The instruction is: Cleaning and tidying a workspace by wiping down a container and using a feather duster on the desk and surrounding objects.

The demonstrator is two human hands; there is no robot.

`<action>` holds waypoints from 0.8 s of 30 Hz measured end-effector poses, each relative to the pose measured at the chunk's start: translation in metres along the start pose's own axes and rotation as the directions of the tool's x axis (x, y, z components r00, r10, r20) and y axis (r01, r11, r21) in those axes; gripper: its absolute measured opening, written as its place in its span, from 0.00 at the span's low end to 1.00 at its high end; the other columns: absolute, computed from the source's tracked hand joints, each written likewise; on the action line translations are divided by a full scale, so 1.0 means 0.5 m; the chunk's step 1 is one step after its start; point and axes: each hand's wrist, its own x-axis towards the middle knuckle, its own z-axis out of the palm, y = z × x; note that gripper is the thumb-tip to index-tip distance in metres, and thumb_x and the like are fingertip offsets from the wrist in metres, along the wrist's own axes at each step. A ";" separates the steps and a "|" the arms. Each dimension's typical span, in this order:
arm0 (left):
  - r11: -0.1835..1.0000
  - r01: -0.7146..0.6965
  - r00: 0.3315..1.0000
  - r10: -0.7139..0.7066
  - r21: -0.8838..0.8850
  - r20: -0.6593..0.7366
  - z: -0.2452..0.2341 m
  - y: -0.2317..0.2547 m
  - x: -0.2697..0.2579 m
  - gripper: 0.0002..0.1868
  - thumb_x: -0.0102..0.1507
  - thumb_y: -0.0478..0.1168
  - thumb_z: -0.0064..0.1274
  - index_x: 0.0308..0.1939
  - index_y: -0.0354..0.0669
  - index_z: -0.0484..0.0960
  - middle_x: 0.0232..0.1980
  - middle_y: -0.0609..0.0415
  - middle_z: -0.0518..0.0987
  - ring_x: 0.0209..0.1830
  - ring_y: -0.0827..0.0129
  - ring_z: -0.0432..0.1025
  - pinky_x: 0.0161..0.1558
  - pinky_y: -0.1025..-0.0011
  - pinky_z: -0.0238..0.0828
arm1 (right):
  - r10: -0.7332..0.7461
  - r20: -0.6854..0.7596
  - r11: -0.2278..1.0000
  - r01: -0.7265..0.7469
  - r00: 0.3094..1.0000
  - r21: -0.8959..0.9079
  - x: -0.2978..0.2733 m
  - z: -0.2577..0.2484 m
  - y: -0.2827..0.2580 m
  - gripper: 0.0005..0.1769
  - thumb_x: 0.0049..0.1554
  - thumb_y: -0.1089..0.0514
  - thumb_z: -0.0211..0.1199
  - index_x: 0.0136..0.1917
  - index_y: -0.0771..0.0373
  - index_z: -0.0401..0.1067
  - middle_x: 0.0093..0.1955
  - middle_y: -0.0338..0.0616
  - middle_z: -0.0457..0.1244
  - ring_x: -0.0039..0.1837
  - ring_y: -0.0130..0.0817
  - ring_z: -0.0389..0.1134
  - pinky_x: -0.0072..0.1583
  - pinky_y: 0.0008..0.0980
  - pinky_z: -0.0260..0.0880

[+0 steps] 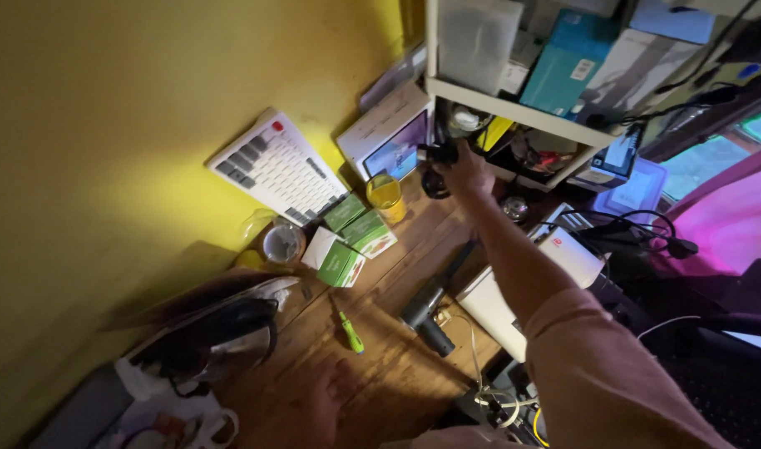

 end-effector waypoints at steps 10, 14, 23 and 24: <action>0.997 -0.003 1.000 0.003 -0.082 -0.005 0.119 0.101 -0.013 0.23 0.68 0.48 0.43 0.65 0.48 0.76 0.54 0.54 0.82 0.50 0.61 0.77 0.50 0.59 0.76 | -0.452 -0.025 0.826 0.408 0.892 -0.389 0.062 -0.028 0.099 0.26 0.57 0.38 0.68 0.64 0.46 0.74 0.53 0.52 0.70 0.56 0.55 0.71 0.53 0.54 0.72; 0.999 -0.044 0.999 0.044 -0.021 -0.005 0.165 0.135 -0.050 0.21 0.68 0.50 0.49 0.62 0.47 0.78 0.50 0.52 0.81 0.44 0.63 0.76 0.45 0.61 0.72 | -0.380 -0.083 0.859 0.319 0.921 -0.402 0.050 -0.062 0.108 0.23 0.55 0.37 0.69 0.60 0.46 0.76 0.50 0.50 0.70 0.54 0.54 0.72 0.52 0.52 0.72; 0.999 0.005 0.996 -0.001 0.047 -0.087 0.203 0.168 -0.095 0.22 0.66 0.53 0.51 0.61 0.51 0.78 0.51 0.55 0.81 0.48 0.64 0.75 0.49 0.61 0.73 | -0.414 -0.227 0.881 0.325 0.882 -0.345 0.036 -0.108 0.171 0.20 0.56 0.42 0.71 0.60 0.47 0.77 0.50 0.50 0.71 0.51 0.55 0.71 0.48 0.53 0.70; 0.999 0.007 0.996 -0.003 0.049 -0.085 0.202 0.165 -0.095 0.22 0.66 0.53 0.51 0.61 0.51 0.78 0.51 0.55 0.81 0.48 0.64 0.75 0.49 0.61 0.73 | -0.412 -0.228 0.881 0.322 0.882 -0.345 0.038 -0.108 0.177 0.20 0.56 0.42 0.71 0.60 0.47 0.77 0.50 0.50 0.71 0.51 0.55 0.71 0.48 0.53 0.70</action>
